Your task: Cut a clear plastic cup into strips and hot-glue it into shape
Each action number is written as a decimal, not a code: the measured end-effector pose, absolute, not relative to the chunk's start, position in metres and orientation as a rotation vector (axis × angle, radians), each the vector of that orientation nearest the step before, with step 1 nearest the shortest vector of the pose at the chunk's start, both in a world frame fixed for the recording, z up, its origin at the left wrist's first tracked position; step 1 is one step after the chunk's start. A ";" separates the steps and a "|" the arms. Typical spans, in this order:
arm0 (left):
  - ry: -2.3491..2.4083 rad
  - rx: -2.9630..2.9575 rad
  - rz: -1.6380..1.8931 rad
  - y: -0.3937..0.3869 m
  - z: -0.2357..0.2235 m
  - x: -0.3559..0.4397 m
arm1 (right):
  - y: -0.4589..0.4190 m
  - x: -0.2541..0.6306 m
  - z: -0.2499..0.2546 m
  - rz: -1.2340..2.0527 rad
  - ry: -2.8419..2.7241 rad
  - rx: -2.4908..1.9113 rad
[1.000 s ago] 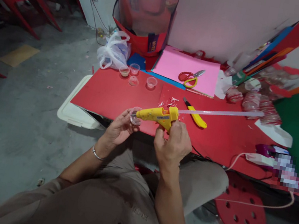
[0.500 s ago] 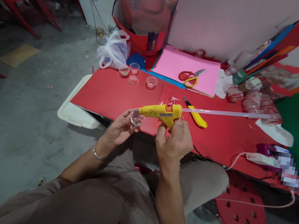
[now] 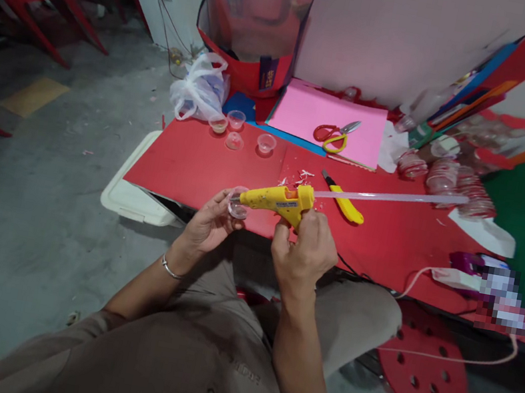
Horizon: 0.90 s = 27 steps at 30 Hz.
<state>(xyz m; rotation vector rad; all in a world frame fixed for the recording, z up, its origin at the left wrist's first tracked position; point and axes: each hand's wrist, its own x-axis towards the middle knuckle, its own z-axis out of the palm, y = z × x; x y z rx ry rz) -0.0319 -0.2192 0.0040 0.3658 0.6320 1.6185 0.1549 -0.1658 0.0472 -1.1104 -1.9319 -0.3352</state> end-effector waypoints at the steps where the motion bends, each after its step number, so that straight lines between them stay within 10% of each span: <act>1: 0.637 0.365 1.619 -0.219 0.004 -0.032 | -0.166 0.155 0.047 -0.341 -1.934 -1.102; 27: 0.675 0.365 1.605 -0.212 -0.003 -0.028 | -0.157 0.159 0.041 -0.210 -1.906 -1.102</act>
